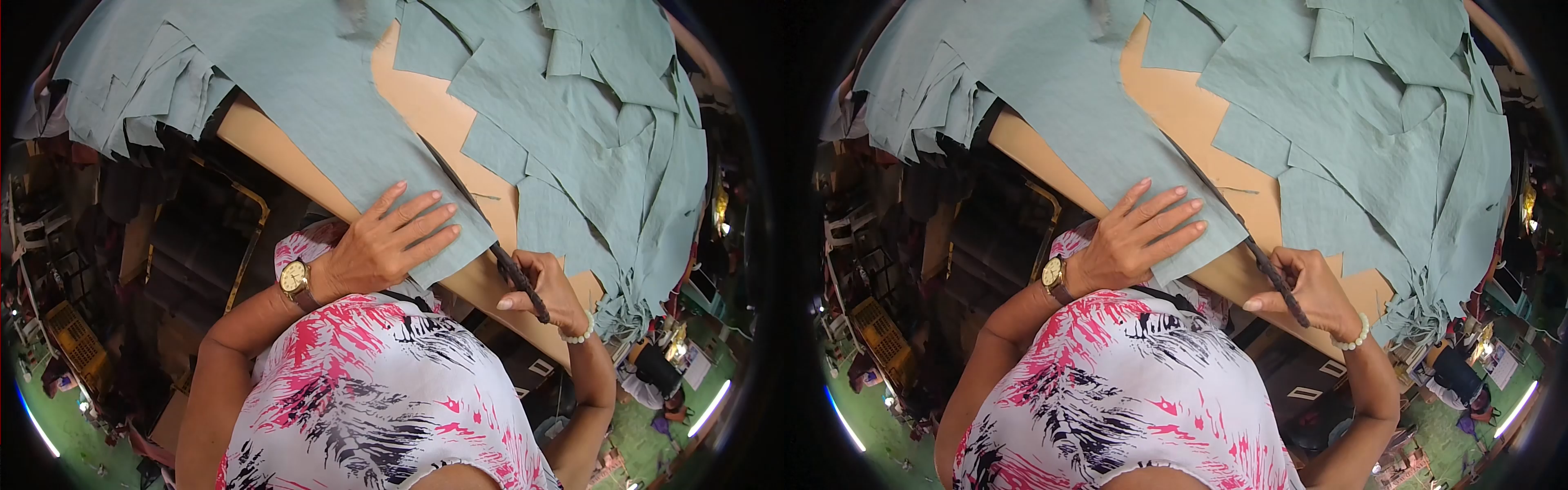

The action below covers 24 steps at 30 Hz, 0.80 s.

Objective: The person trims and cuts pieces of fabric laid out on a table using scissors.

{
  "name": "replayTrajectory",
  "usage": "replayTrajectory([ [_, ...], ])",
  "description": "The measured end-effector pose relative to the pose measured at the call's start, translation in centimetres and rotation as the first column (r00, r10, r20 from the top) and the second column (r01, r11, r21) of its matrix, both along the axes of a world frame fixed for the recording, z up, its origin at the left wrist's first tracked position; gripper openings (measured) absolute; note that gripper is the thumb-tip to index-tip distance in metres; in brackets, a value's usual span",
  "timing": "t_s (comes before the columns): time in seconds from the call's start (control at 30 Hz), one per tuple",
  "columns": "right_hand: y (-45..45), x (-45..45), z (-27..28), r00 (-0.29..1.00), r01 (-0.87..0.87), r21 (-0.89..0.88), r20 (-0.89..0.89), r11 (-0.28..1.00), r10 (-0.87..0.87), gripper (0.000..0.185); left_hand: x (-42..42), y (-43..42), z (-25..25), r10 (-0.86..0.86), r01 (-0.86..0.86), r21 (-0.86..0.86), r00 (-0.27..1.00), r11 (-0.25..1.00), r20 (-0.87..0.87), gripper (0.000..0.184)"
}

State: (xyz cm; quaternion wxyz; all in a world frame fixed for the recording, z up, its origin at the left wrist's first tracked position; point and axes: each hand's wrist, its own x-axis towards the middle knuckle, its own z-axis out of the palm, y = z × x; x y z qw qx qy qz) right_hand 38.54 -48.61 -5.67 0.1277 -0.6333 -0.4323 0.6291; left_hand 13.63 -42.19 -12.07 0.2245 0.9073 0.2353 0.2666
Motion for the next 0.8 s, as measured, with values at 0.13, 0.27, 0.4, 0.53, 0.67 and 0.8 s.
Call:
replayTrajectory([
  [0.13, -0.3, 0.1, 0.2, 1.000, 0.025, -0.055, -0.005, 0.998, -0.025, 0.047, -0.1, 0.0, -0.1, -0.005, 0.005, -0.003, 1.000, 1.000, 0.006, 0.045],
  [0.27, -0.3, -0.2, 0.4, 0.998, -0.001, -0.062, 0.069, 0.998, 0.006, 0.047, -0.2, 0.1, -0.3, -0.003, 0.003, -0.014, 1.000, 1.000, -0.009, 0.046],
  [0.4, -0.7, 0.0, 0.3, 0.993, 0.003, -0.094, 0.118, 0.996, 0.008, 0.046, -0.2, 0.4, 0.1, 0.089, -0.090, -0.018, 0.994, 0.996, -0.061, 0.047],
  [0.53, -0.5, -0.1, 0.6, 0.997, 0.031, -0.067, -0.063, 0.997, -0.036, 0.047, -0.4, 0.4, -0.3, 0.051, -0.049, 0.017, 0.996, 0.999, -0.080, 0.046],
  [0.67, 0.1, -0.1, 0.5, 1.000, 0.004, -0.037, -0.017, 0.999, -0.004, 0.047, -0.4, 0.3, 0.1, 0.029, -0.029, 0.008, 0.997, 1.000, -0.065, 0.043],
  [0.8, 1.0, -0.6, 0.2, 1.000, -0.007, -0.019, -0.013, 1.000, 0.007, 0.046, -0.5, 0.1, 0.1, 0.013, -0.012, 0.021, 0.998, 1.000, -0.067, 0.040],
])
